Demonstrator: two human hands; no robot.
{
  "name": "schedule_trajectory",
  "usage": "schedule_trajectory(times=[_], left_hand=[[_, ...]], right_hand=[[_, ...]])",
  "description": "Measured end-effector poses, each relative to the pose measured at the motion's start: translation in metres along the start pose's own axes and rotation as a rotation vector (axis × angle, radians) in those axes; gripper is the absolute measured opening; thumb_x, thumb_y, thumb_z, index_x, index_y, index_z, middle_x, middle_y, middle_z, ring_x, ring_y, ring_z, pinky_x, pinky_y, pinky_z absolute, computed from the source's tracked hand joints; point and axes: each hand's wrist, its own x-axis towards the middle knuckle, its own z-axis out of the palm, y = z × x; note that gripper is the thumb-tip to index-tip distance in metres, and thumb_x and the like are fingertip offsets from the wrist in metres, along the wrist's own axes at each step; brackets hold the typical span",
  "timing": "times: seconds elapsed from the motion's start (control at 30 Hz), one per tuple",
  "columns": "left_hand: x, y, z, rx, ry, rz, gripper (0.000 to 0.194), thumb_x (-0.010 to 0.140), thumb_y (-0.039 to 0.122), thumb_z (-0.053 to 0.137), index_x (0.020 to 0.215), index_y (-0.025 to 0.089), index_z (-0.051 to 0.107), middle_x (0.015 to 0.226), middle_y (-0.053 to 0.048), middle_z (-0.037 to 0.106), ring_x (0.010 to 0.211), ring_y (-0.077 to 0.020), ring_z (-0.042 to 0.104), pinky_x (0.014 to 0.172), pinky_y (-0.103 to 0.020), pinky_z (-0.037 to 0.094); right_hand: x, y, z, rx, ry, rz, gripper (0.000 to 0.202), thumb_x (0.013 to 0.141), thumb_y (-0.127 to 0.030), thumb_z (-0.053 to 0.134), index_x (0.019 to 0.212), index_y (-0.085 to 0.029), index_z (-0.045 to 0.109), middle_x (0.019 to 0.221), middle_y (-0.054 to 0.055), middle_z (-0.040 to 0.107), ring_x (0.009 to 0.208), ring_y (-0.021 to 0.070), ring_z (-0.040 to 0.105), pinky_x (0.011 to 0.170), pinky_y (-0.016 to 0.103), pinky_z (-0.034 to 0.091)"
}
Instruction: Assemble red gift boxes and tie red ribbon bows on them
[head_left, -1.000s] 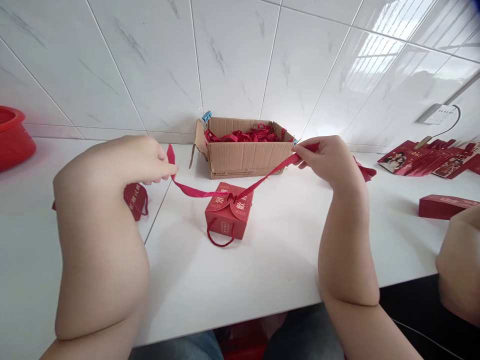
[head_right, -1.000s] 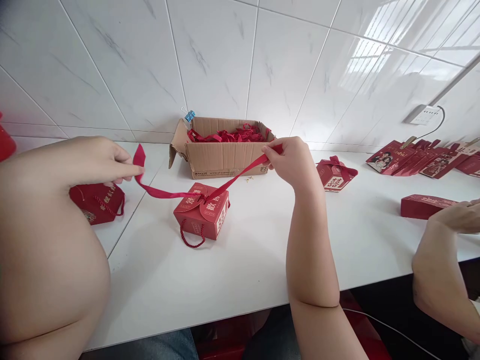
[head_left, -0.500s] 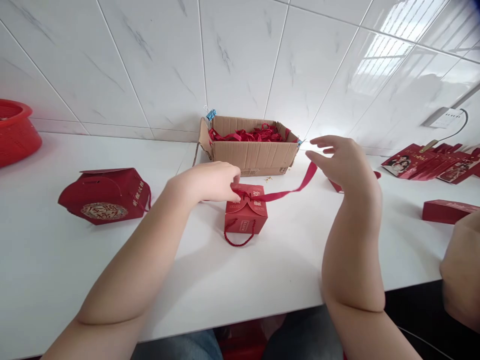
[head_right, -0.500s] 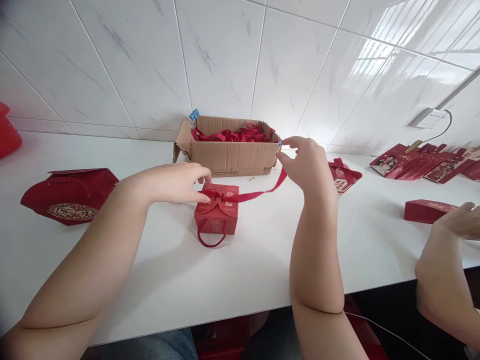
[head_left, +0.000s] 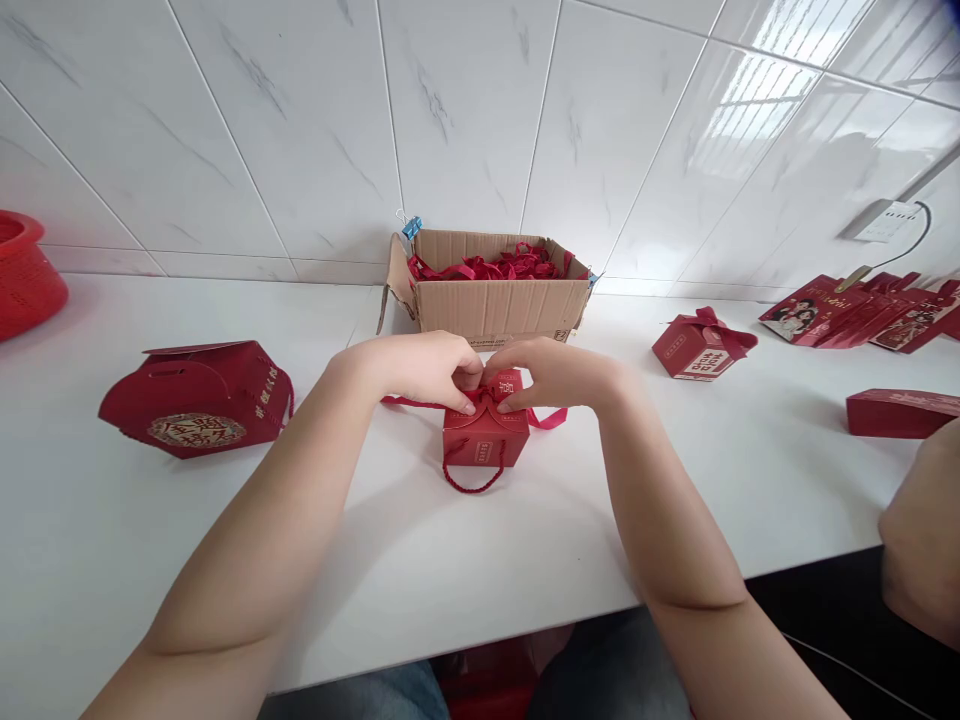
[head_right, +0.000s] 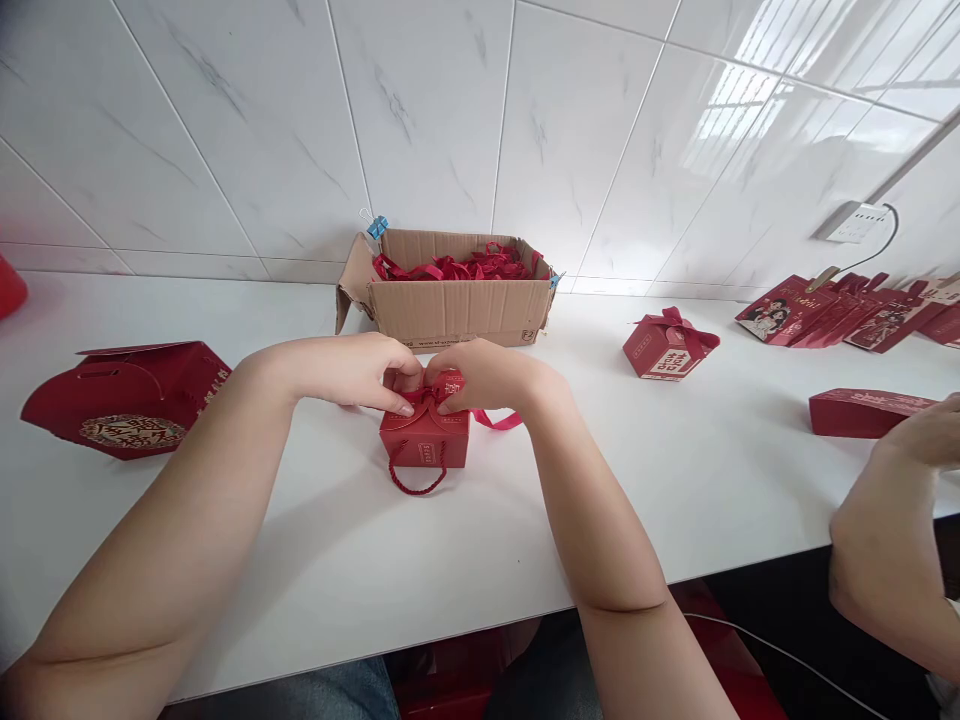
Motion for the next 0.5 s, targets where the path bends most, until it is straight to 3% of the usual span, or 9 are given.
schedule_trajectory(times=[0.2,0.5], left_hand=[[0.0038,-0.0026,0.0005,0.013,0.027,0.002,0.02,0.066,0.041,0.064,0.071,0.023,0.06,0.073,-0.003,0.065,0.058,-0.0163,0.054,0.049,-0.027,0.03],[0.0065,-0.0056,0.0013,0.033,0.011,0.012,0.021,0.065,0.042,0.063,0.071,0.023,0.056,0.077,-0.002,0.065,0.062,-0.0177,0.056,0.051,-0.028,0.03]], right_hand=[[-0.0014,0.0007,0.0002,-0.009,0.009,0.032,0.025,0.075,-0.032,0.069,0.099,-0.029,0.073,0.112,0.003,0.068,0.094,0.0205,0.06,0.072,0.027,0.046],[0.0043,0.0006,0.0021,-0.028,-0.018,-0.01,0.026,0.076,-0.034,0.068,0.101,-0.026,0.069,0.114,0.005,0.065,0.1,0.0223,0.059,0.073,0.028,0.045]])
